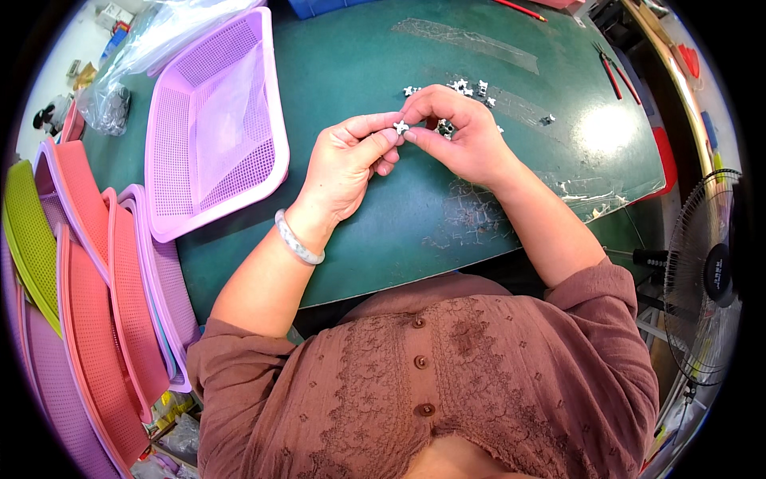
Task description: The person sits at a green workbench and repeatedly picks up small silver star-shaped components, joining them by hand. The person places the assembled pieces into a purple basket and continues the process with additional components from the table.
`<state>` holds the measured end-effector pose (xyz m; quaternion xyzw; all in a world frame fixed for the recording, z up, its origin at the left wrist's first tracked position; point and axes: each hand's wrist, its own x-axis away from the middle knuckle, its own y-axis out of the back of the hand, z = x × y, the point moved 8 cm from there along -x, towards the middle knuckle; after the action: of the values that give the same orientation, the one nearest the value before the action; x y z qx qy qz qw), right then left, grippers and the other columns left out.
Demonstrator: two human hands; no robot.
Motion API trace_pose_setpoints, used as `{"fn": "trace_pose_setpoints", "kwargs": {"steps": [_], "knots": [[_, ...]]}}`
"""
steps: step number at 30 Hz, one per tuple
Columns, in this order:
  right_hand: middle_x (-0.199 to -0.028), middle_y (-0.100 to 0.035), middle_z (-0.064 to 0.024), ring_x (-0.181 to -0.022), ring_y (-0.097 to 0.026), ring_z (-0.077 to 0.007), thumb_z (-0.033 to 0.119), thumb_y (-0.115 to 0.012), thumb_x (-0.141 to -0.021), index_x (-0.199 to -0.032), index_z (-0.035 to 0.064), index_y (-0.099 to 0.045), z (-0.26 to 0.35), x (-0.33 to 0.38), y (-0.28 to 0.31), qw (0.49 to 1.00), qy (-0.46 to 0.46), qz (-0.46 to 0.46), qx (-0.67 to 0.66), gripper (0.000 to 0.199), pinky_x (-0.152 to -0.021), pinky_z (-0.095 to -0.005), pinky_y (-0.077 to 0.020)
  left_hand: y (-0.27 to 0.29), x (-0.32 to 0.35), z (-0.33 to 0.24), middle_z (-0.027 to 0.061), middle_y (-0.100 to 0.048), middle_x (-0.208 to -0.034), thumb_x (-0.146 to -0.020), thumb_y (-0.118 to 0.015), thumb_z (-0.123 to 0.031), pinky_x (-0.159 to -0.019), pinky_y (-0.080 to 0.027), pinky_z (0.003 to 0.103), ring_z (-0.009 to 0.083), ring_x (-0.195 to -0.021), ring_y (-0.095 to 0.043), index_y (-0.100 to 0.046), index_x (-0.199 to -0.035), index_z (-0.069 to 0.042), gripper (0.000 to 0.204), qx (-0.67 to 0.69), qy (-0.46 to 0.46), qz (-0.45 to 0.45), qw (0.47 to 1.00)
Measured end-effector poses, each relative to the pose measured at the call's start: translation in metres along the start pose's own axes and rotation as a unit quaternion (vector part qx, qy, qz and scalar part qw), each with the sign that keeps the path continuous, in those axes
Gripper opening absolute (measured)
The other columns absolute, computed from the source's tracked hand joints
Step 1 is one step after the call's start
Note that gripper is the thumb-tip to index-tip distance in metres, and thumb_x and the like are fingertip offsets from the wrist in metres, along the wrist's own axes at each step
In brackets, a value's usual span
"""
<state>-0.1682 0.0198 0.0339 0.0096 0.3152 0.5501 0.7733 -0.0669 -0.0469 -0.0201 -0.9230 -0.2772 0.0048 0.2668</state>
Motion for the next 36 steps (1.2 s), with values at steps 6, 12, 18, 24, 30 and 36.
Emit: {"fn": "trace_pose_setpoints", "kwargs": {"steps": [6, 12, 18, 24, 30, 36], "knots": [[-0.089, -0.058, -0.0047, -0.072, -0.052, -0.0108, 0.001, -0.063, -0.074, -0.085, 0.0028, -0.058, -0.002, 0.001, -0.003, 0.999, -0.006, 0.027, 0.025, 0.012, -0.062, -0.0225, -0.0424, 0.002, 0.0, 0.002, 0.0045, -0.061, -0.082, -0.084, -0.055, -0.002, -0.056, -0.043, 0.019, 0.008, -0.065, -0.053, -0.059, -0.104, 0.002, 0.021, -0.008, 0.019, -0.014, 1.0], [-0.088, -0.057, -0.0042, -0.073, -0.052, -0.0102, 0.001, -0.063, -0.075, -0.085, 0.003, -0.058, -0.005, 0.001, -0.004, 0.999, -0.02, 0.032, 0.031, 0.011, -0.061, -0.022, -0.0418, 0.0, 0.0, 0.003, 0.006, -0.061, -0.085, -0.088, -0.051, -0.007, -0.062, -0.047, 0.021, 0.0102, -0.07, -0.056, -0.057, -0.106, 0.004, 0.023, -0.008, 0.03, -0.007, 1.0], [-0.08, -0.056, -0.0037, -0.07, -0.054, -0.0127, 0.005, -0.062, -0.075, -0.081, 0.0031, -0.059, -0.008, 0.0, -0.001, 0.999, -0.031, 0.012, -0.001, 0.007, -0.059, -0.0239, -0.0423, -0.004, -0.002, 0.003, 0.013, -0.059, -0.098, -0.093, -0.04, -0.019, -0.077, -0.049, 0.03, 0.0196, -0.084, -0.059, -0.05, -0.112, 0.008, 0.035, 0.054, 0.053, 0.029, 0.997], [-0.095, -0.057, -0.0035, -0.081, -0.053, -0.009, -0.001, -0.057, -0.08, -0.085, -0.0005, -0.058, -0.023, 0.002, 0.005, 0.976, -0.144, -0.017, -0.16, 0.005, -0.069, -0.0215, -0.0436, -0.007, -0.003, 0.006, 0.022, -0.052, -0.113, -0.092, -0.037, -0.019, -0.093, -0.043, 0.039, 0.0299, -0.102, -0.054, -0.043, -0.119, 0.009, 0.04, 0.171, 0.074, 0.071, 0.98], [-0.085, -0.062, -0.0067, -0.071, -0.054, -0.0087, 0.004, -0.063, -0.077, -0.086, -0.0009, -0.059, -0.036, 0.003, 0.014, 0.927, -0.197, -0.067, -0.311, 0.011, -0.061, -0.0222, -0.0445, -0.009, -0.003, 0.002, 0.025, -0.045, -0.121, -0.085, -0.038, -0.005, -0.098, -0.038, 0.042, 0.0336, -0.111, -0.048, -0.038, -0.124, 0.009, 0.041, 0.168, 0.066, 0.056, 0.982], [-0.088, -0.061, -0.0063, -0.073, -0.055, -0.0091, 0.001, -0.059, -0.079, -0.09, 0.0012, -0.057, -0.03, 0.002, 0.011, 0.913, -0.21, -0.067, -0.342, 0.011, -0.064, -0.0216, -0.0445, -0.008, -0.002, 0.002, 0.0238, -0.046, -0.121, -0.078, -0.038, 0.008, -0.099, -0.038, 0.041, 0.0319, -0.111, -0.048, -0.038, -0.125, 0.008, 0.047, 0.138, 0.058, 0.054, 0.987]]}}
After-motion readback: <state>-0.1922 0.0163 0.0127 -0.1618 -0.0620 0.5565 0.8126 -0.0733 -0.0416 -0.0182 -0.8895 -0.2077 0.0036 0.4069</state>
